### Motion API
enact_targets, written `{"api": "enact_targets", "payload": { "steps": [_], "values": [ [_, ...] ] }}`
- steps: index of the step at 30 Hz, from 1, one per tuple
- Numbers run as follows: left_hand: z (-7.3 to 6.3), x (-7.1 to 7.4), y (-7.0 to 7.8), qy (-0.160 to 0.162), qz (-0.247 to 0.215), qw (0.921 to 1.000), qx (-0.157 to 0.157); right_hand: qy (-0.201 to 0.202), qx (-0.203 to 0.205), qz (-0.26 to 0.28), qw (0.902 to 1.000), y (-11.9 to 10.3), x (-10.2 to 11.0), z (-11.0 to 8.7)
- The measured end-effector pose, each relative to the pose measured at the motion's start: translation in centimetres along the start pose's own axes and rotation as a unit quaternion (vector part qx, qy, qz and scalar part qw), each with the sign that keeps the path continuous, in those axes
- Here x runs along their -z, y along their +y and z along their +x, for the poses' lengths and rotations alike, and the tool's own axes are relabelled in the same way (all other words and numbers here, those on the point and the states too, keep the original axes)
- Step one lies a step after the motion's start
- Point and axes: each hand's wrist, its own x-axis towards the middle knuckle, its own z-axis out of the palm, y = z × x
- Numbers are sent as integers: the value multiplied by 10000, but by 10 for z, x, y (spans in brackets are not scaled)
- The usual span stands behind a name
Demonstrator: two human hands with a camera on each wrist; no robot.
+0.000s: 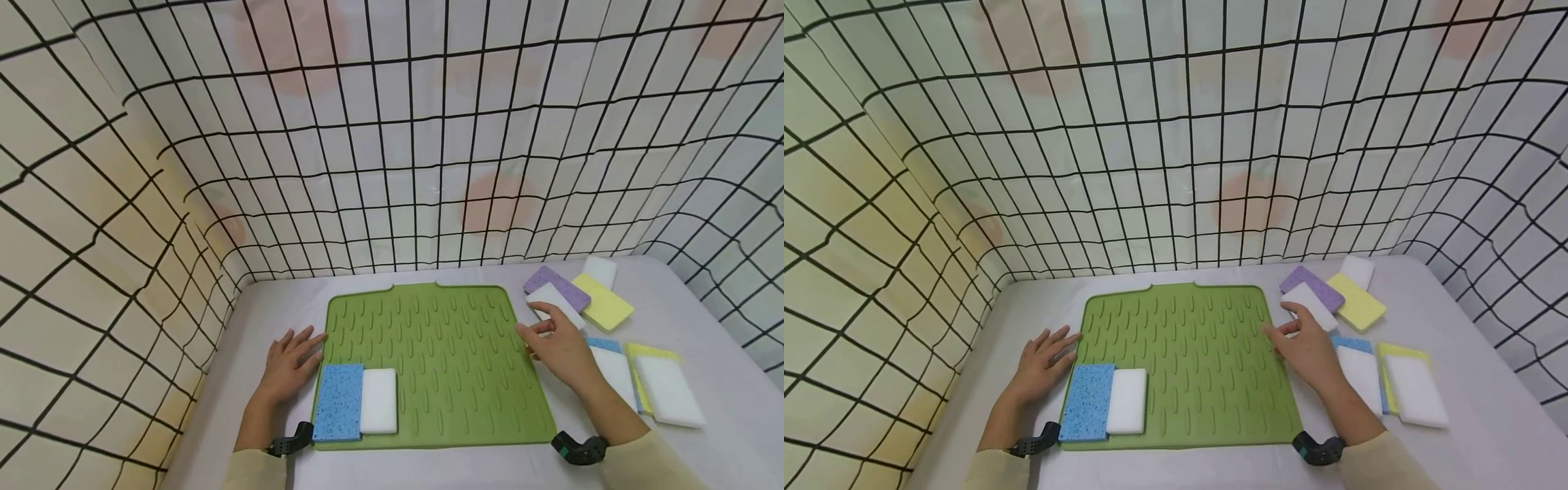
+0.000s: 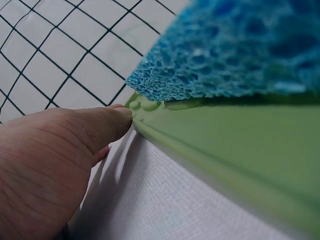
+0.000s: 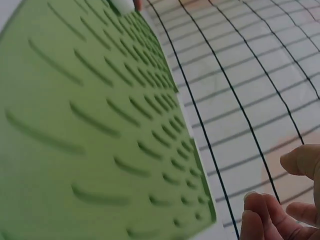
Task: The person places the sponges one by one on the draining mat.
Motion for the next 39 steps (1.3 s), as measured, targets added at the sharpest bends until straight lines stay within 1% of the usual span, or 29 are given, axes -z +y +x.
{"api": "enact_targets", "payload": {
  "steps": [5,10,13,16,21,26,32,35,39],
  "values": [
    [-1,1,2,15,-19,10000,33,419,41,-560,9975,21,26,14],
    [0,1,3,10,-20,10000,26,1026,179,-1172,9876,42,42,28],
    [0,1,3,18,-34,10000,18,1197,257,-1423,9822,50,48,33],
    [1,1,2,21,-42,10000,28,1139,313,-1590,9802,57,52,38],
    [0,1,1,-12,-41,10000,41,895,321,-1666,9814,65,52,42],
    [0,1,1,-16,-74,10000,12,876,229,-1706,9812,70,50,43],
    [0,0,0,-11,-66,10000,-20,764,85,-1714,9822,71,50,43],
    [0,0,0,-14,-47,10000,-33,690,96,-1740,9823,70,52,42],
    [0,1,0,-8,-45,10000,-48,640,213,-1781,9817,66,53,40]
  ]
}}
